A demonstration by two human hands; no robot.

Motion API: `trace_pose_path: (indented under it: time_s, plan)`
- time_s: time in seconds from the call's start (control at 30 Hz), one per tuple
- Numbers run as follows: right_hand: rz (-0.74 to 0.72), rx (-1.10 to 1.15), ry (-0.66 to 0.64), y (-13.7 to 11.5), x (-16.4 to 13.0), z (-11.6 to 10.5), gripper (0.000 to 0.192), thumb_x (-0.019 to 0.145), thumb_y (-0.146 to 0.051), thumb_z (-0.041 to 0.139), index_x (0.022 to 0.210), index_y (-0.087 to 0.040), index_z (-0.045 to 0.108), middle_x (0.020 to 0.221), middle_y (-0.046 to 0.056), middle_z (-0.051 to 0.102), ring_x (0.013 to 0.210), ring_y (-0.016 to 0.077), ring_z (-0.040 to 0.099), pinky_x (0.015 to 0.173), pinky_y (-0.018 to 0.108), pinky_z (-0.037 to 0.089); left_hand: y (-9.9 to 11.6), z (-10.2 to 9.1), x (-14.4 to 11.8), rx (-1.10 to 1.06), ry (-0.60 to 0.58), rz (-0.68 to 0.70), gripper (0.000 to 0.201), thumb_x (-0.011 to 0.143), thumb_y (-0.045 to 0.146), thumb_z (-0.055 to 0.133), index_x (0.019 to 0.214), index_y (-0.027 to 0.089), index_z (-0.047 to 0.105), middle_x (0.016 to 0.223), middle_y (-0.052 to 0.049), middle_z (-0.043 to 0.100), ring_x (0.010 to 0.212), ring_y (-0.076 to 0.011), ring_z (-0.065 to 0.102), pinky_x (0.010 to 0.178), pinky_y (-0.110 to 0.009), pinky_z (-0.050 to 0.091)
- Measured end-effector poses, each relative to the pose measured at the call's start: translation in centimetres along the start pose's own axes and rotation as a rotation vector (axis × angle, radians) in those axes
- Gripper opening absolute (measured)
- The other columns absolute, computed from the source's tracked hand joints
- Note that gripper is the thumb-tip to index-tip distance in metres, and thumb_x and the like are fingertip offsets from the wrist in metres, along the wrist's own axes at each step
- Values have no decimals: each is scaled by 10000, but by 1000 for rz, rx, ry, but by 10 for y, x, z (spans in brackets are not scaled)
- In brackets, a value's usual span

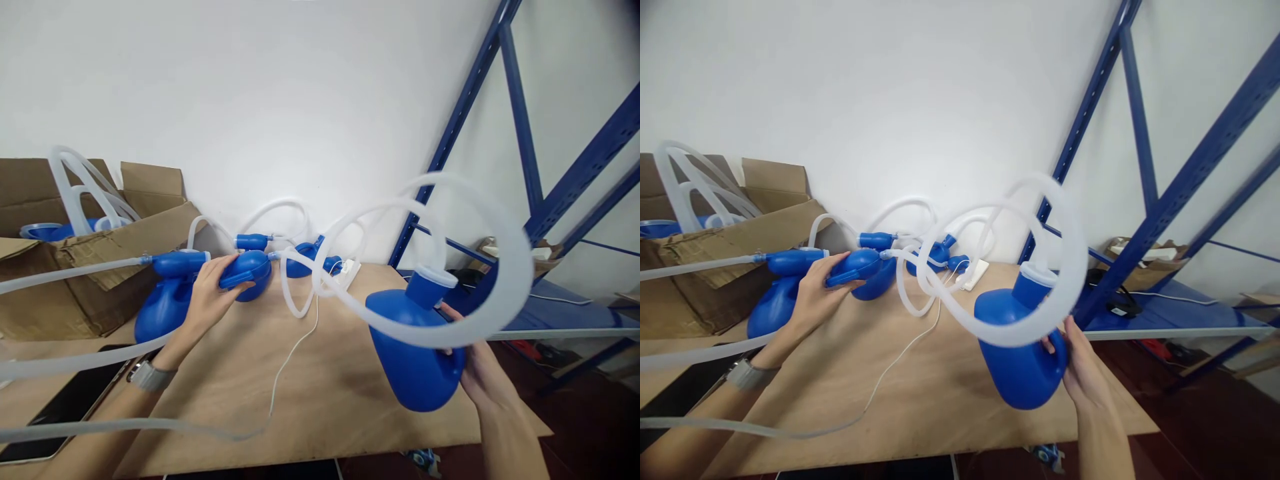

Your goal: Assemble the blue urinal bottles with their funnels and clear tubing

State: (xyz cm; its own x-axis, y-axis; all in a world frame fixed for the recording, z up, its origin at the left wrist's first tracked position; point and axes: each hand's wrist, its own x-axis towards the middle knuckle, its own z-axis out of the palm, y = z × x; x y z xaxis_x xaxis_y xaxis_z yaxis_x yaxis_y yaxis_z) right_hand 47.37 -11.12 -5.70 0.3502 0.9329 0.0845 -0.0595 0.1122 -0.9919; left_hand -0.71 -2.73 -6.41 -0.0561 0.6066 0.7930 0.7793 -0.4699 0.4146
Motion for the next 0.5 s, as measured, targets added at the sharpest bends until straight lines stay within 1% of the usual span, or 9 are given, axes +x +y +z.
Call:
trace_pose_path:
  time_s: [0.07,0.13,0.2,0.23,0.3,0.37,0.4,0.47,0.5]
  plan:
    - [36,70,-4,-10,-7,1,745,702,-789,750,1232,-269,691,592,-3,561,503,169,482,467,304,466,22,1,4,-63,8,-74,617,803,626,748,1268,227,666,1233,-85,729,1146,-320,666,1036,-462,521]
    - [24,99,-9,-16,-13,5,795,642,-726,838,1279,-278,680,640,-1,586,520,166,508,469,298,487,45,5,7,-125,-13,-147,613,760,642,784,1200,223,705,1174,-82,757,1078,-311,699,963,-435,556]
    - [-17,95,-2,-18,-18,13,879,572,-607,933,1342,-288,653,724,6,640,550,160,540,480,282,507,69,11,10,-178,-67,-174,594,747,628,807,1177,227,724,1139,-71,772,1029,-299,715,942,-424,562]
    - [-34,86,10,-18,-20,18,923,562,-561,952,1383,-296,625,776,11,673,572,162,562,492,275,522,80,16,10,-203,-104,-173,582,749,615,813,1178,231,728,1129,-65,775,1012,-292,718,934,-417,563]
    - [-40,77,56,-15,-25,28,957,609,-538,935,1459,-316,556,894,30,733,649,185,633,554,283,570,101,27,10,-250,-184,-160,549,762,581,818,1175,230,733,1131,-66,778,1021,-291,719,921,-405,564]
    - [-35,80,105,-11,-31,36,931,671,-559,894,1492,-332,517,1007,46,766,773,221,702,657,308,614,117,41,7,-280,-273,-138,547,772,563,818,1192,223,729,1161,-77,773,1057,-304,713,932,-405,558]
    - [-38,81,122,-10,-34,39,904,687,-568,883,1484,-336,524,1063,52,771,847,238,724,718,319,624,123,50,6,-296,-319,-138,553,779,559,815,1206,220,724,1169,-82,771,1062,-309,712,937,-409,556]
    - [-69,61,136,-8,-41,42,808,696,-580,874,1410,-327,594,1156,67,765,978,266,735,819,335,623,129,68,1,-357,-391,-183,545,793,551,805,1211,211,723,1153,-90,776,1039,-313,719,932,-416,559]
    - [-91,33,132,-7,-44,41,738,704,-590,865,1351,-315,638,1191,76,757,1024,280,732,855,345,618,130,77,-1,-415,-410,-231,526,804,541,798,1207,209,726,1147,-90,779,1035,-310,721,932,-414,561]
